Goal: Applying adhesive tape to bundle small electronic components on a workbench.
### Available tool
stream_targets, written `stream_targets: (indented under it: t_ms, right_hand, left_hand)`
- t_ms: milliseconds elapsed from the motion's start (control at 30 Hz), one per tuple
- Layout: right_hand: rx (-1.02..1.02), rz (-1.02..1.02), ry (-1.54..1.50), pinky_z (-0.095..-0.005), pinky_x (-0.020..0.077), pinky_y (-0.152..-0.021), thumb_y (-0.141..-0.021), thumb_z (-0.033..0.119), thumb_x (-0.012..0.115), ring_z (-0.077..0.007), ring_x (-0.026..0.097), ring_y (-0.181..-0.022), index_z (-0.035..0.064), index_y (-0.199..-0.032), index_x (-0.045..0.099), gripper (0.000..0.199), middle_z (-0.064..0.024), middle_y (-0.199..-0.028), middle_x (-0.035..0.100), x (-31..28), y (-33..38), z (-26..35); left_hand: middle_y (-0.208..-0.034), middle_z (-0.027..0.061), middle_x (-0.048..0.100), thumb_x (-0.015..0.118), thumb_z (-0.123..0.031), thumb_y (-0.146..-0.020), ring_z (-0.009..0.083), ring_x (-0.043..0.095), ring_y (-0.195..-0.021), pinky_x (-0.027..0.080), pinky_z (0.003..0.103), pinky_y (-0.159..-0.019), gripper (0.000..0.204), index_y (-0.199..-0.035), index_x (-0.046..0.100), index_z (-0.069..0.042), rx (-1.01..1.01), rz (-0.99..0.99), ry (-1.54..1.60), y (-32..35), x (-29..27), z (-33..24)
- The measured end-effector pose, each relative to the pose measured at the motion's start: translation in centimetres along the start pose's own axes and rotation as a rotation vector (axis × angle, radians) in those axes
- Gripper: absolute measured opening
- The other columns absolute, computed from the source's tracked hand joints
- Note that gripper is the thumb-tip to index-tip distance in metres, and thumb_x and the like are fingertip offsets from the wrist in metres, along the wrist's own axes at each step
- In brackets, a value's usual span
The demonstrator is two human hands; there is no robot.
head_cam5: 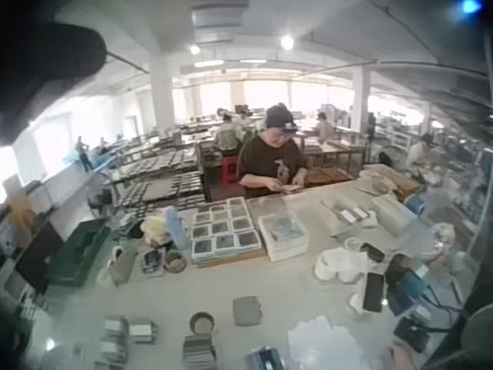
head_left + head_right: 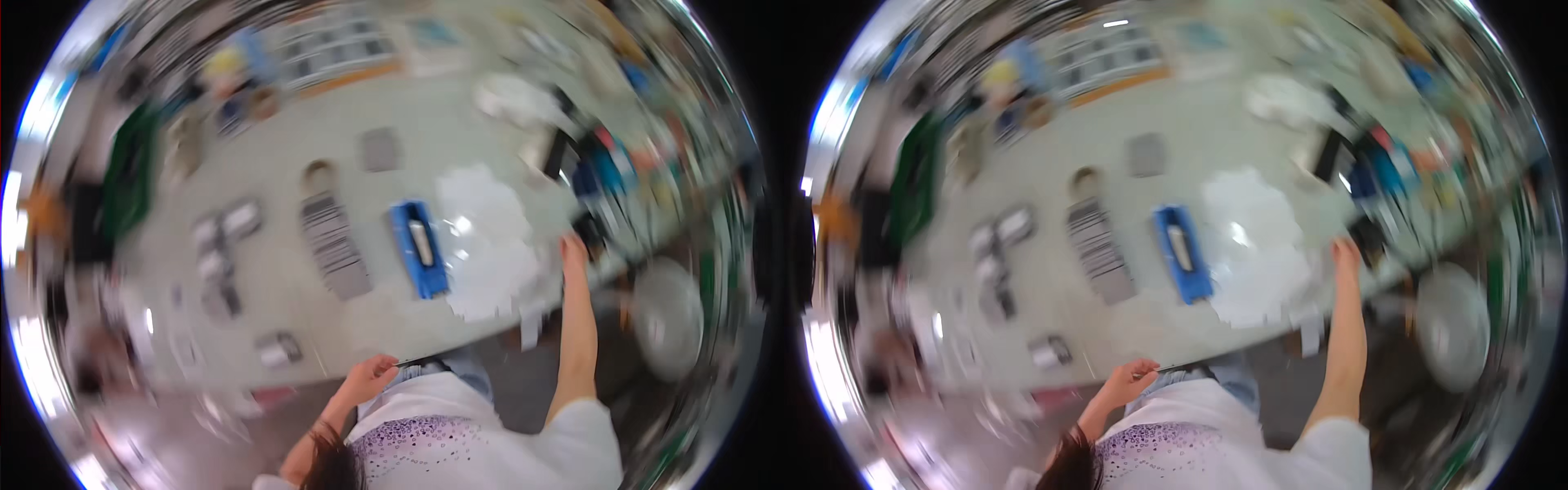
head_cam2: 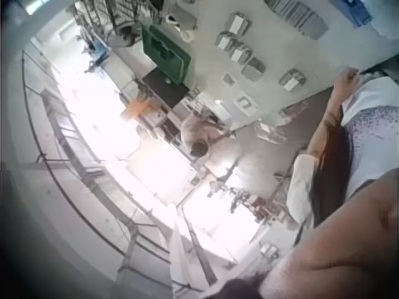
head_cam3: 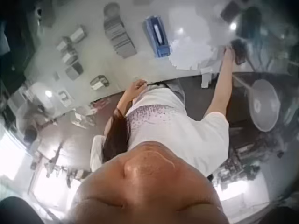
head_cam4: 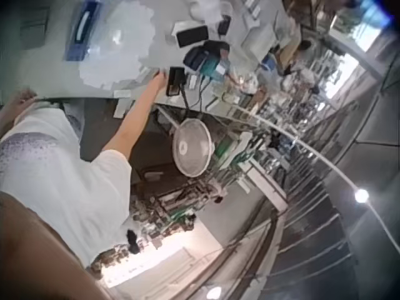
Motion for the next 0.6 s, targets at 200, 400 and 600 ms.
stream_targets:
  t_ms: [200, 400, 600]
  right_hand:
    - [-0.124, 0.173, 0.448, -0.0246, 0.0447, -0.050, -0.092, 0.017, 0.071, -0.0115, 0.058, -0.060, 0.0025, -0.096, 0.067, 0.015, -0.0048, -0.075, 0.065, 1.2, -9.2, 0.7]
    - [-0.318, 0.158, 0.852, -0.0305, 0.0436, -0.047, -0.094, 0.035, 0.069, -0.0156, 0.057, -0.051, 0.0009, -0.089, 0.064, 0.035, -0.0066, -0.065, 0.064, 4.3, -5.7, 5.7]
    - [-0.665, 0.553, 0.684, -0.0282, 0.0464, -0.052, -0.104, 0.031, 0.057, -0.0146, 0.059, -0.057, 0.0003, -0.107, 0.062, 0.032, -0.0067, -0.075, 0.064, 12.9, 11.6, 12.6]
  left_hand:
    - [-0.104, 0.0128, 0.075, 0.064, -0.036, -0.096, 0.0234, 0.070, -0.096, 0.054, 0.037, -0.088, 0.040, -0.121, 0.067, -0.005, -0.160, -0.363, 0.134, 5.1, 8.8, 3.6]
    - [-0.097, 0.0156, 0.074, 0.066, -0.037, -0.092, 0.0286, 0.071, -0.090, 0.055, 0.039, -0.082, 0.038, -0.111, 0.072, -0.005, -0.118, -0.708, 0.349, 6.2, 15.5, 4.1]
    - [-0.099, 0.0152, 0.075, 0.066, -0.034, -0.093, 0.0271, 0.071, -0.091, 0.055, 0.038, -0.084, 0.035, -0.109, 0.072, -0.004, -0.285, -0.920, 0.416, 9.8, 18.8, 7.9]
Point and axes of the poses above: each hand's wrist, its own y-axis away from the middle knuckle, its own x-axis out of the palm, z = x × y, the point moved 9 cm from there along -y, towards the middle knuckle
